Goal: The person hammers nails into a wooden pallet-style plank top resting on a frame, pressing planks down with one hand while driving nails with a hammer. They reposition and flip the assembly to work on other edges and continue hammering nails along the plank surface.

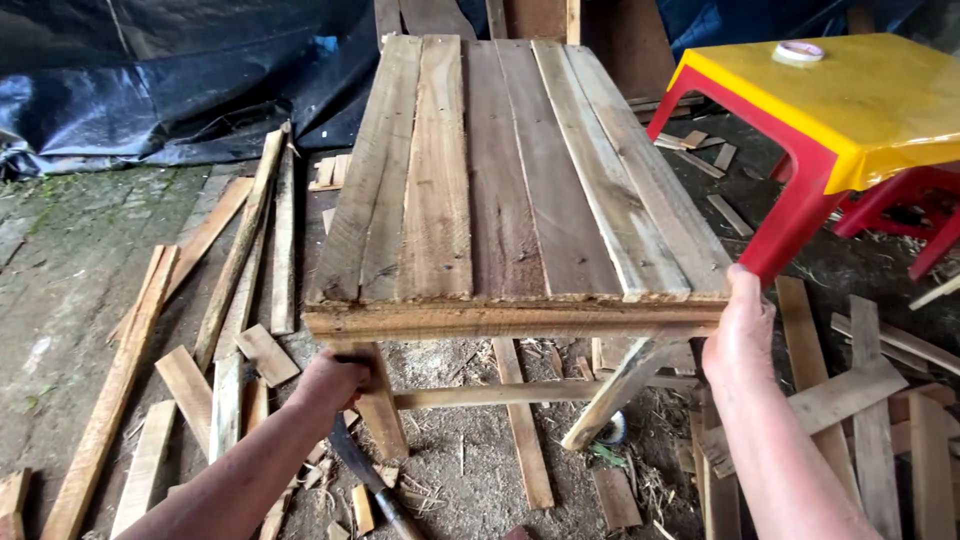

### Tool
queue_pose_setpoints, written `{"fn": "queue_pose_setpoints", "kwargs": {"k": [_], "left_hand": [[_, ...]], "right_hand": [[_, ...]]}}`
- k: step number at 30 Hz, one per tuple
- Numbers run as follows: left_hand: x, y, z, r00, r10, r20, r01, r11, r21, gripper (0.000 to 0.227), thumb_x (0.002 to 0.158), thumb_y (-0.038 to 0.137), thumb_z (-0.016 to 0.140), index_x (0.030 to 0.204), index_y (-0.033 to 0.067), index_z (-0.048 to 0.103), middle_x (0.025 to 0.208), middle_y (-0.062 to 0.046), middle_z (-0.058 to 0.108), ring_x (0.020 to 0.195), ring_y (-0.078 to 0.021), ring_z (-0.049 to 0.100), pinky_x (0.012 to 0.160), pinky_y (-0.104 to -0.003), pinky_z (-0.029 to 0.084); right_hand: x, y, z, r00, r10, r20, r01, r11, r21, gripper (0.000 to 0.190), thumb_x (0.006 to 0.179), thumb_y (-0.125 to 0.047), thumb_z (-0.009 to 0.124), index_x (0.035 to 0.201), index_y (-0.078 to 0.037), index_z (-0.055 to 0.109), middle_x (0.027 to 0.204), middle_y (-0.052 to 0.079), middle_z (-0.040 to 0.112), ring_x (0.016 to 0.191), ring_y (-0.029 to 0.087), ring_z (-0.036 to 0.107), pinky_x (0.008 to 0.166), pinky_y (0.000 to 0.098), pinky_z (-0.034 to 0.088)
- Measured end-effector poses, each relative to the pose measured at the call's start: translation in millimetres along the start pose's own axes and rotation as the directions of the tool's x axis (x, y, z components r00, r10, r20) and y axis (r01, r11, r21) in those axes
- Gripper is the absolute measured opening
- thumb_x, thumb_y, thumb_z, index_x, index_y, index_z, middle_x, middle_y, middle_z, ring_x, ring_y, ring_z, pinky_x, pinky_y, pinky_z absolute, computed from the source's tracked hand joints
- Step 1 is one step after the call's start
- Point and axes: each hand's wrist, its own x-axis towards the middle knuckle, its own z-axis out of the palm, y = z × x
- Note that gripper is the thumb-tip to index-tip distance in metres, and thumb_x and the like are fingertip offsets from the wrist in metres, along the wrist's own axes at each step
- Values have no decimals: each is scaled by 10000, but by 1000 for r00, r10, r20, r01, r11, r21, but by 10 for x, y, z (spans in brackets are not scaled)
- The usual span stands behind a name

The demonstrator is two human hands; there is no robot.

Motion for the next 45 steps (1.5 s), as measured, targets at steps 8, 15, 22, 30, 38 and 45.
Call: {"fn": "queue_pose_setpoints", "kwargs": {"k": [8, 15, 22, 30, 38, 45], "left_hand": [[159, -90, -48, 998, -58, 14, 57, 997, 45, 194, 983, -5, 588, 1144, -26, 693, 971, -194, 696, 716, -251, 603, 620, -347, 513], [185, -53, -113, 993, -114, 23, 107, 975, 195, 160, 1021, 52, 633, 1144, -23, 701, 1027, -161, 720, 839, -240, 639, 709, -321, 546], [-683, 617, -139, 942, 163, 294, -325, 219, 920, 327, 1000, 476, 568, 1053, 196, 729, 985, 22, 791, 852, -125, 760, 710, -247, 652], [-1191, 1129, 1220, -25, 854, 520, -580, -436, 688, 801, 892, 556, 543, 1594, 257, 297, 1643, -153, 234, 1512, -381, 165, 1196, -587, 114], [-999, 1137, 1573, 6, 818, 576, -240, -558, 795, 1294, 627, 281, 811, 1671, 300, 48, 1549, -143, 453, 1353, -359, 507, 1056, -499, 458], [-915, 1071, 1601, -109, 837, 535, -219, -546, 809, 944, 842, 277, 659, 1651, 328, 177, 1502, -121, 514, 1300, -322, 561, 1051, -467, 484]], "right_hand": [[-175, -99, 12, 1000, 10, -21, -13, 987, -163, 497, 838, -485, 574, 1200, -166, 455, 1093, -2, 470, 966, 142, 408, 871, 296, 279], [-300, -198, 9, 999, 34, 8, -33, 983, -178, 554, 856, -486, 545, 1290, -153, 459, 1148, 26, 446, 1012, 170, 409, 892, 333, 289], [-356, -297, -12, 996, 59, 59, -42, 965, -260, 687, 848, -501, 506, 1379, -72, 429, 1260, 117, 448, 1132, 247, 446, 961, 400, 340], [-475, -360, -162, 982, 128, 138, -79, 946, -316, 885, 837, -618, 447, 1571, -134, 345, 1628, 134, 306, 1486, 293, 321, 1209, 492, 267], [170, 291, -574, 713, 88, 696, 122, 961, -247, 1285, 562, -730, 629, 1553, -32, 203, 1671, 166, 240, 1588, 285, 182, 1267, 541, 179], [420, 2152, -701, 779, 374, 504, 261, 537, -802, 830, 804, -324, 886, 1436, -84, 404, 1317, 94, 617, 1077, 171, 643, 994, 319, 615]]}}
